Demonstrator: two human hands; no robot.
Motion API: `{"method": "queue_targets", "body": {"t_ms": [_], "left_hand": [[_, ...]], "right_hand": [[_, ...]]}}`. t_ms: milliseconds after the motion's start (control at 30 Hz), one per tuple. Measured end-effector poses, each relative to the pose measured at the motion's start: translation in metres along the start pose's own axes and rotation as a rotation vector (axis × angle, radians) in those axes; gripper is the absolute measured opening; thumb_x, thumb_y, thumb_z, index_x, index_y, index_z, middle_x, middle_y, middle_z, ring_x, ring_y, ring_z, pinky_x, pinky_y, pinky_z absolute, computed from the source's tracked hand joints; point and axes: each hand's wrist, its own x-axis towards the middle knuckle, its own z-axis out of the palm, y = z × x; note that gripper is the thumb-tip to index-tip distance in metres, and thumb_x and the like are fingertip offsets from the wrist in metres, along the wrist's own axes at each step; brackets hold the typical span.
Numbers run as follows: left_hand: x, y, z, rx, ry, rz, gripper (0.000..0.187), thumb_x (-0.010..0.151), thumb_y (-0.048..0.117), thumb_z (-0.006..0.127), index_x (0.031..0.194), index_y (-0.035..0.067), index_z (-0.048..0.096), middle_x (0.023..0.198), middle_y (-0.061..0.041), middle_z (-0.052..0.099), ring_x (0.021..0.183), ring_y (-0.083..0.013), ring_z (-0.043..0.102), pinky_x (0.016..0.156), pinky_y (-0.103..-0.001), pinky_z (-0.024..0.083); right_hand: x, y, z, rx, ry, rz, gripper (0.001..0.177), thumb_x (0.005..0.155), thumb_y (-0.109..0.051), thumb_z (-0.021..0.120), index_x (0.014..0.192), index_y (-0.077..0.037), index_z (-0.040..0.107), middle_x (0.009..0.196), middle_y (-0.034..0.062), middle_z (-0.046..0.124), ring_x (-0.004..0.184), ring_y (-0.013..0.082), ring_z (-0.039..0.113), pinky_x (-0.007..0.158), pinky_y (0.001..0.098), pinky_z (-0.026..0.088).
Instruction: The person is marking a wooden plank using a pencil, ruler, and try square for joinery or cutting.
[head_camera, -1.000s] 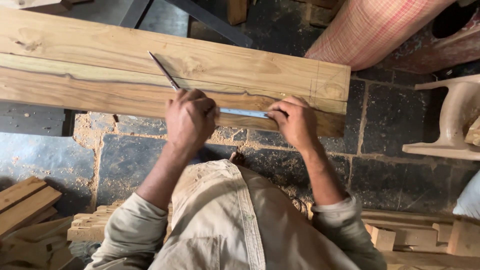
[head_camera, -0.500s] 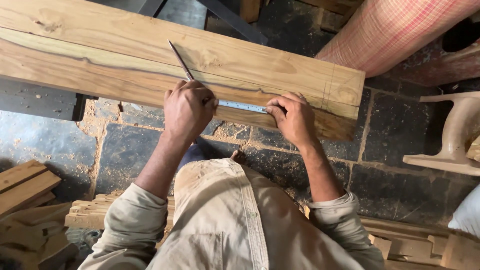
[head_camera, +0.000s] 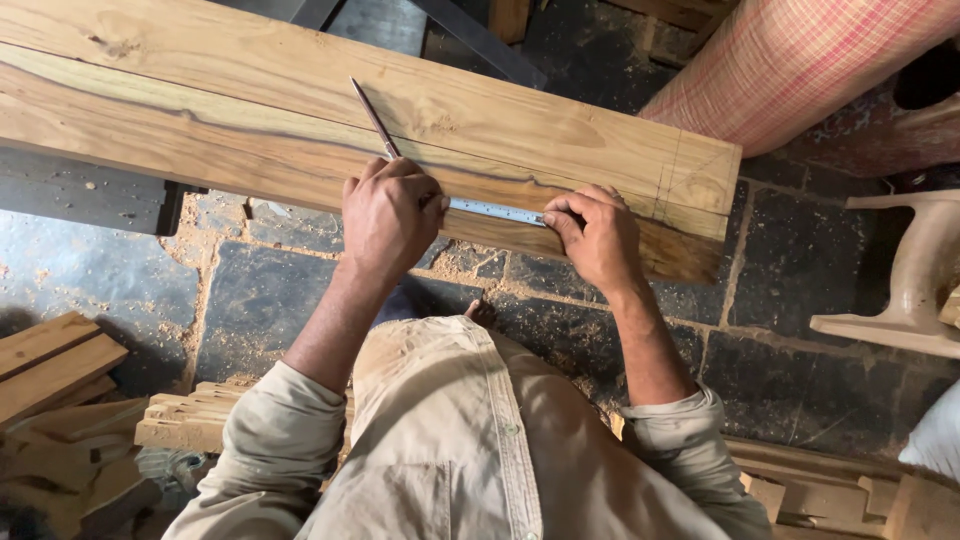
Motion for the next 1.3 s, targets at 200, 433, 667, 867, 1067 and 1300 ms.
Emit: {"method": "queue_targets", "body": {"t_ms": [200,433,667,867,1067,1300], "left_hand": [[-0.003,0.003,0.002,-0.002,0.006,0.023,0.014,0.085,0.027,0.08,0.089,0.014,0.08,0.098,-0.001,0.072,0.098,-0.0248,0.062,0.081,-0.047,0.044],[-0.013,0.015,0.013,-0.05,0.086,0.063,0.009,0.086,0.024,0.079,0.088,0.014,0.078,0.095,0.0,0.068,0.1,-0.0249,0.06,0.082,-0.046,0.042],[-0.014,0.016,0.011,-0.042,0.089,0.064,0.008,0.085,0.023,0.079,0.088,0.015,0.078,0.095,0.001,0.067,0.101,-0.0245,0.059,0.083,-0.046,0.042],[-0.012,0.014,0.013,-0.032,0.083,0.063,0.009,0.084,0.023,0.08,0.087,0.015,0.078,0.095,0.0,0.067,0.101,-0.0243,0.059,0.082,-0.045,0.042],[-0.003,-0.007,0.004,-0.018,0.036,0.062,0.009,0.086,0.024,0.08,0.086,0.014,0.079,0.099,0.0,0.074,0.097,-0.0212,0.064,0.08,-0.045,0.044],[0.01,-0.044,-0.008,0.023,0.091,0.089,0.011,0.086,0.024,0.08,0.088,0.013,0.08,0.113,-0.001,0.077,0.101,-0.0221,0.065,0.083,-0.044,0.045]], "right_hand": [[0.001,0.001,0.003,0.026,-0.008,0.026,0.009,0.088,-0.017,0.082,0.094,-0.01,0.079,0.088,0.0039,0.073,0.083,0.022,0.065,0.074,0.0366,0.052],[0.001,-0.005,-0.001,0.015,0.004,0.002,0.009,0.087,-0.015,0.083,0.093,-0.01,0.079,0.086,0.005,0.071,0.084,0.0236,0.064,0.075,0.0371,0.051],[0.001,-0.003,0.0,0.003,0.017,-0.022,0.01,0.087,-0.015,0.083,0.094,-0.009,0.079,0.088,0.0049,0.072,0.086,0.0235,0.064,0.076,0.0371,0.051],[0.001,-0.003,0.0,0.023,-0.006,0.029,0.008,0.087,-0.014,0.083,0.093,-0.01,0.079,0.087,0.0043,0.073,0.084,0.0223,0.065,0.076,0.0369,0.051],[0.007,0.011,0.03,-0.044,-0.03,-0.085,0.007,0.088,-0.018,0.084,0.091,-0.013,0.081,0.087,0.0015,0.075,0.079,0.0195,0.064,0.077,0.0374,0.049],[0.038,-0.031,0.038,-0.025,-0.05,-0.078,0.011,0.086,-0.024,0.083,0.09,-0.015,0.081,0.086,0.0017,0.074,0.084,0.0215,0.061,0.08,0.0427,0.04]]}}
